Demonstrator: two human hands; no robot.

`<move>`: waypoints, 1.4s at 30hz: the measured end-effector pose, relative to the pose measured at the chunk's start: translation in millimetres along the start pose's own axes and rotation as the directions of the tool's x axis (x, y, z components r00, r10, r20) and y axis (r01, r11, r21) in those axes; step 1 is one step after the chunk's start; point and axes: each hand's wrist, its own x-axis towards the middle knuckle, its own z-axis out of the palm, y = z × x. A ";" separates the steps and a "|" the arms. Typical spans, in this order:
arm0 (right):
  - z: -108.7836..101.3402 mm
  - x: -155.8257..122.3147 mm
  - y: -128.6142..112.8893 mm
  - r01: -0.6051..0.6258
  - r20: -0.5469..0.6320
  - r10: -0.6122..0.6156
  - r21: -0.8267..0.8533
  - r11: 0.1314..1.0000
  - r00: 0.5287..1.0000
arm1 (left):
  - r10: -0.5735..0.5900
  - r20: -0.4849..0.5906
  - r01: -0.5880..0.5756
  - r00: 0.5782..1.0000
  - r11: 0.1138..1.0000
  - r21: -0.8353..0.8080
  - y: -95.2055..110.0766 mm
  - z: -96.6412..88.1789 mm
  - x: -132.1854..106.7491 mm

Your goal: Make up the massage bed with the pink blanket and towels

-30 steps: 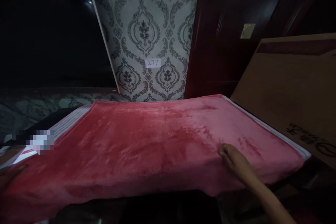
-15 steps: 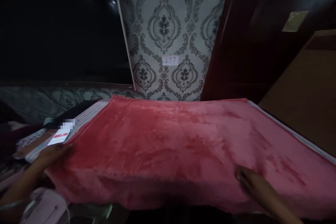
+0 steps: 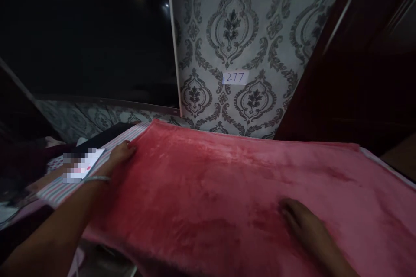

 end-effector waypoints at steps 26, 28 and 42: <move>64.2 286.3 16.2 -0.165 0.090 0.192 -0.247 0.955 0.977 | 0.759 -0.003 -0.758 0.651 0.650 -0.055 304.8 126.9 43.2; 64.1 294.7 16.6 -0.143 0.133 0.190 -0.300 0.943 0.973 | 0.752 0.008 -0.752 0.659 0.659 -0.025 304.3 128.8 43.9; 8.8 276.7 4.7 0.133 0.100 -0.127 -0.061 0.989 0.987 | 0.824 -0.214 -0.840 0.525 0.543 0.028 300.8 111.8 40.0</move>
